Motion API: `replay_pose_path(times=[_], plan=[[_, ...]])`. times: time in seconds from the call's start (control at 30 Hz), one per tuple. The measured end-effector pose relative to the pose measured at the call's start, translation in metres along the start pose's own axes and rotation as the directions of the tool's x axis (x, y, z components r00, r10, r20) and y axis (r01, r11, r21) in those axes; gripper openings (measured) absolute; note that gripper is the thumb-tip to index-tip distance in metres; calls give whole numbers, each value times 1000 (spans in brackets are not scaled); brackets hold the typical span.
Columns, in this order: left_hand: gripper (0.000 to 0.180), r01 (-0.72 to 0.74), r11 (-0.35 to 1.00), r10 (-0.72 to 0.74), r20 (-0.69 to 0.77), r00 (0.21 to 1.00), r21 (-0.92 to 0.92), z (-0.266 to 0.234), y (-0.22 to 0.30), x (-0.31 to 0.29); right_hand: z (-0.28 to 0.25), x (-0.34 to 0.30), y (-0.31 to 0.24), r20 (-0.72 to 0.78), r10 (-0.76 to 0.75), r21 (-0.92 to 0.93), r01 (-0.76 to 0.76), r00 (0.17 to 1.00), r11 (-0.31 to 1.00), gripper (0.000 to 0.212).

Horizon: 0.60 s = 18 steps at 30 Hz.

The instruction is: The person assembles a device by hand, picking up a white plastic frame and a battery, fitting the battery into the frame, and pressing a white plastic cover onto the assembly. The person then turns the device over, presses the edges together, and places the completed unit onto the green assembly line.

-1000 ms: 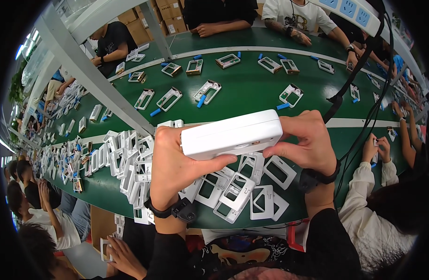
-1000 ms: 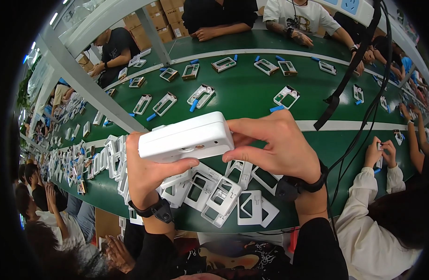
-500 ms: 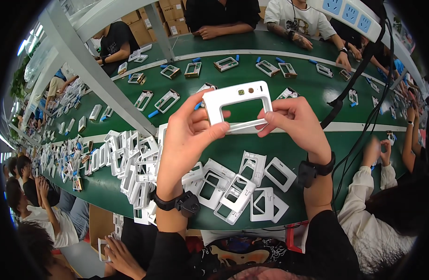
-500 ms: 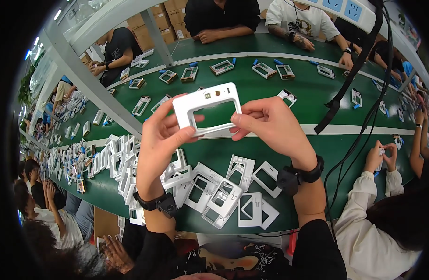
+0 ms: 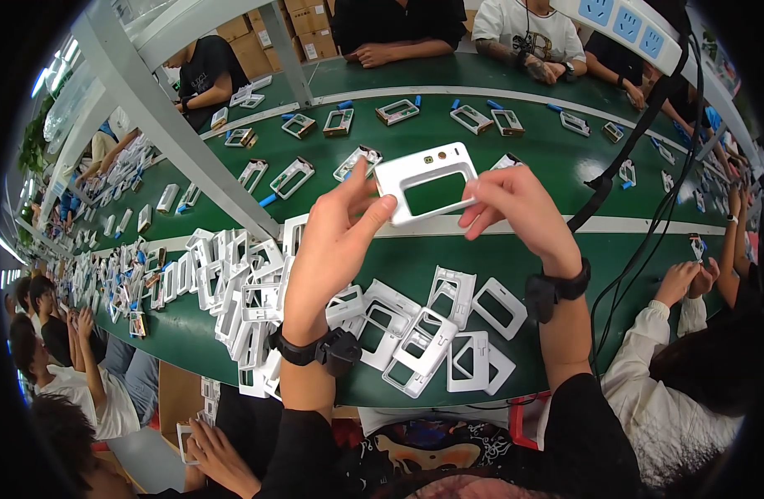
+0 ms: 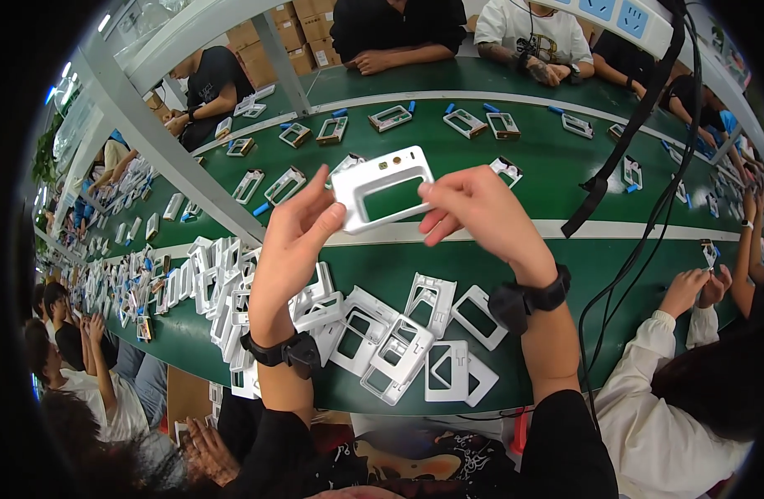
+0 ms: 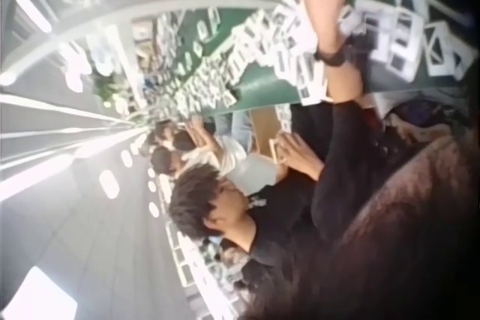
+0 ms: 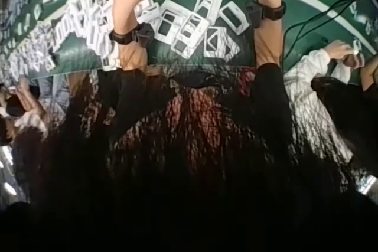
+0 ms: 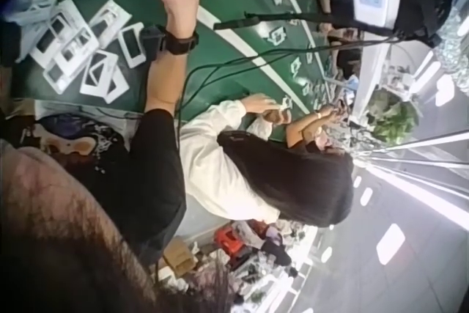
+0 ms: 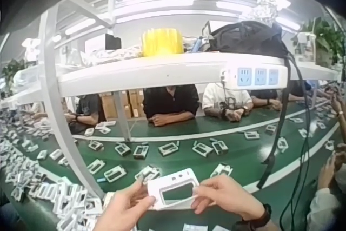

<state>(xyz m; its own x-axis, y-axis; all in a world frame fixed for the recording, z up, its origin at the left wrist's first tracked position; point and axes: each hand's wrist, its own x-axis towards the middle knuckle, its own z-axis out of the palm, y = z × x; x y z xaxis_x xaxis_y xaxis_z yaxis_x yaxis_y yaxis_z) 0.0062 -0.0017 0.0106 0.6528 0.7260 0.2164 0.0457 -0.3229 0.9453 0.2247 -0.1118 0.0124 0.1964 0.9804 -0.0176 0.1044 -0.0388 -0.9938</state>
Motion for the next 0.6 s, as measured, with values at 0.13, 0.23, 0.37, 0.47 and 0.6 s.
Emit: replay_pose_path(times=[0.13,0.23,0.37,0.47,0.6], plan=[[56,-113,990,129,-245,961,78,-7,6,1,-20,29,33,-154,94,-53,-103,984,993,36],[52,-166,986,160,-314,936,7,-31,15,-9,-23,54,65,-270,155,-369,-251,950,895,42],[46,-262,961,199,-448,872,-84,-52,26,-20,-26,94,101,-341,197,-430,-339,919,837,43],[42,-306,943,205,-503,839,-127,-57,27,-23,-27,126,120,-243,311,-428,-389,919,816,36],[39,-334,934,218,-539,814,-127,-64,34,-30,-1,144,128,-272,238,-207,-298,932,932,38]])
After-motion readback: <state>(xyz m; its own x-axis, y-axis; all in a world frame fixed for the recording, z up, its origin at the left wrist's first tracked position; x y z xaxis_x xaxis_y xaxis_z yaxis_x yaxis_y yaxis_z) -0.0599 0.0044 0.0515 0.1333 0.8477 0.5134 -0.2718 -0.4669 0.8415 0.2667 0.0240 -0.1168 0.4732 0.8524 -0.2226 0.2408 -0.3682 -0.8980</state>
